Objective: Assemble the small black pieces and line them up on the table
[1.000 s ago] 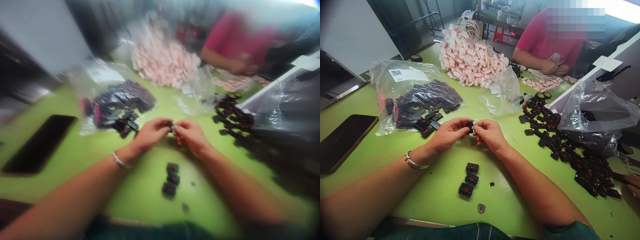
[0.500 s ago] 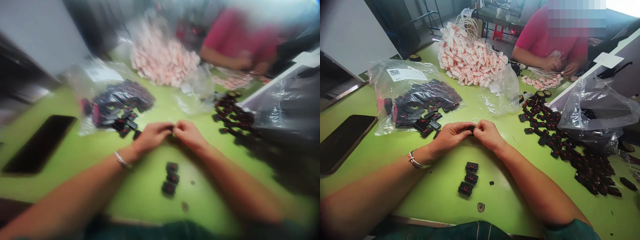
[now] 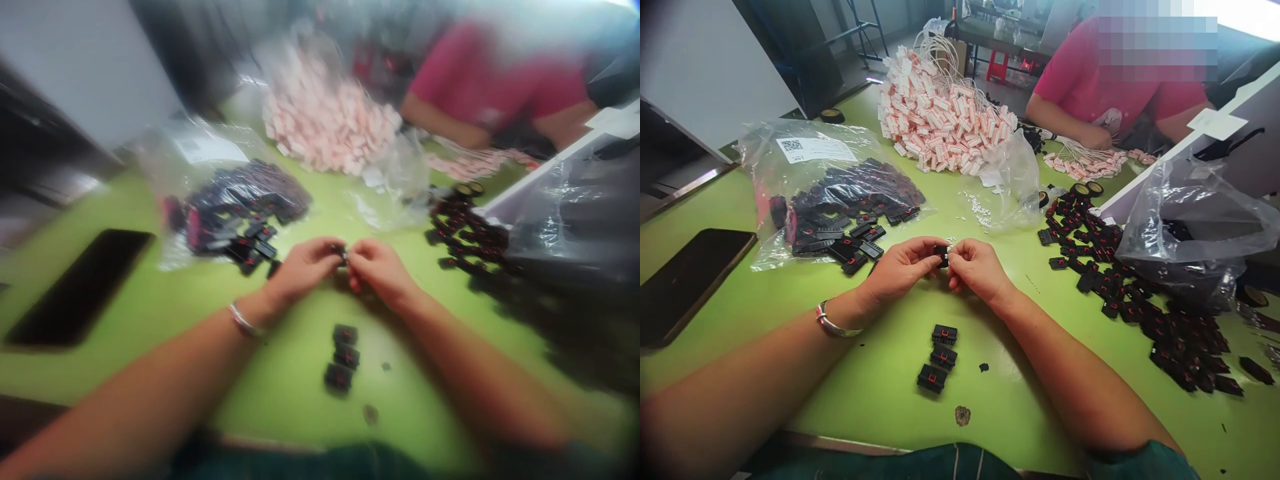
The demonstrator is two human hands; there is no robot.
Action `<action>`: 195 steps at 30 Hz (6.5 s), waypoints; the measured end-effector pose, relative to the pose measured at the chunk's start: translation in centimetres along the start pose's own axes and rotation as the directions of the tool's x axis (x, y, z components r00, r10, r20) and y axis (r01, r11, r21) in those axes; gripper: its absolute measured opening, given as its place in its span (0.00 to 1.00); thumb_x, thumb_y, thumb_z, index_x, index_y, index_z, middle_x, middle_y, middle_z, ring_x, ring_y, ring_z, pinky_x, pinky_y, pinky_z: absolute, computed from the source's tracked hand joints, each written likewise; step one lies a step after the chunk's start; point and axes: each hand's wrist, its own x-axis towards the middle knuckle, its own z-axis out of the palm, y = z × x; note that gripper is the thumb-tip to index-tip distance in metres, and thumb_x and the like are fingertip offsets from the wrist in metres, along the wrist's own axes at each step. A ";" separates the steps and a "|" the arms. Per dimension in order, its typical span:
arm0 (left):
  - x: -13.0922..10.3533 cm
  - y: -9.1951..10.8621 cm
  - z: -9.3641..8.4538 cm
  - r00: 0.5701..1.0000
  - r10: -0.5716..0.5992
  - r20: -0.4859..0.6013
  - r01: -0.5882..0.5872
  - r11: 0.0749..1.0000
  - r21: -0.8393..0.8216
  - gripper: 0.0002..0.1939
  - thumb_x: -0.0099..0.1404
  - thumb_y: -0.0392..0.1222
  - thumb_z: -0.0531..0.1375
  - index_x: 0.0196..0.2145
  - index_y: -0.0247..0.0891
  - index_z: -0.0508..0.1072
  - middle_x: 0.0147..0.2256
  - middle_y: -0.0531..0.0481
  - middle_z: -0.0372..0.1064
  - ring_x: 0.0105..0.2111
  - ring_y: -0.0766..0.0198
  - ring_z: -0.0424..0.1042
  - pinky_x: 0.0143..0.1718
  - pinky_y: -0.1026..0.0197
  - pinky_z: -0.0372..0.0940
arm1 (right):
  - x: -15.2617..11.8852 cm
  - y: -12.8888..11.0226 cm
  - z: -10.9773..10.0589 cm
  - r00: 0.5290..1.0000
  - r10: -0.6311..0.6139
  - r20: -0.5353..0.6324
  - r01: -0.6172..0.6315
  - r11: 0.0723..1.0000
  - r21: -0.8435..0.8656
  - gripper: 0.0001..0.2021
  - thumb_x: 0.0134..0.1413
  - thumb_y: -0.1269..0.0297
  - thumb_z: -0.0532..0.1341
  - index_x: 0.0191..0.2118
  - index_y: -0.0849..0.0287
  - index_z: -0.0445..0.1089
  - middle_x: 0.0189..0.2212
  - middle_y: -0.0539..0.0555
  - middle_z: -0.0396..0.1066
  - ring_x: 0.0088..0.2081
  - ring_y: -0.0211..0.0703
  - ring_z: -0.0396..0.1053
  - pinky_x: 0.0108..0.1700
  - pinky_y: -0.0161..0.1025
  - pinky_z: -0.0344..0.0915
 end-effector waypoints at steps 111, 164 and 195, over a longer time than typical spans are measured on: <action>1.1 2.5 -4.8 0.998 0.063 0.007 -0.049 0.688 0.724 0.15 0.57 0.49 0.60 0.35 0.38 0.80 0.33 0.47 0.78 0.32 0.58 0.74 0.38 0.59 0.67 | 3.0 1.8 -2.9 0.940 -0.297 0.170 0.312 0.536 -0.784 0.05 0.51 0.68 0.58 0.31 0.59 0.71 0.30 0.53 0.73 0.33 0.41 0.67 0.37 0.36 0.60; 0.2 0.9 -1.7 0.917 -0.305 0.258 0.384 0.849 -0.362 0.20 0.52 0.38 0.70 0.44 0.31 0.77 0.38 0.43 0.76 0.29 0.70 0.73 0.36 0.68 0.69 | 0.6 1.2 -0.1 0.900 -0.435 0.030 0.423 0.856 -0.296 0.04 0.51 0.66 0.58 0.27 0.59 0.66 0.23 0.48 0.67 0.26 0.34 0.62 0.30 0.33 0.61; 1.3 0.9 -2.6 0.970 -0.175 -0.166 0.130 0.959 -0.253 0.26 0.50 0.43 0.70 0.45 0.29 0.73 0.28 0.46 0.72 0.22 0.73 0.66 0.23 0.70 0.60 | 2.4 2.1 -0.5 0.963 -0.264 -0.047 0.146 0.663 -0.734 0.08 0.51 0.63 0.59 0.26 0.58 0.71 0.26 0.52 0.73 0.29 0.40 0.66 0.33 0.37 0.59</action>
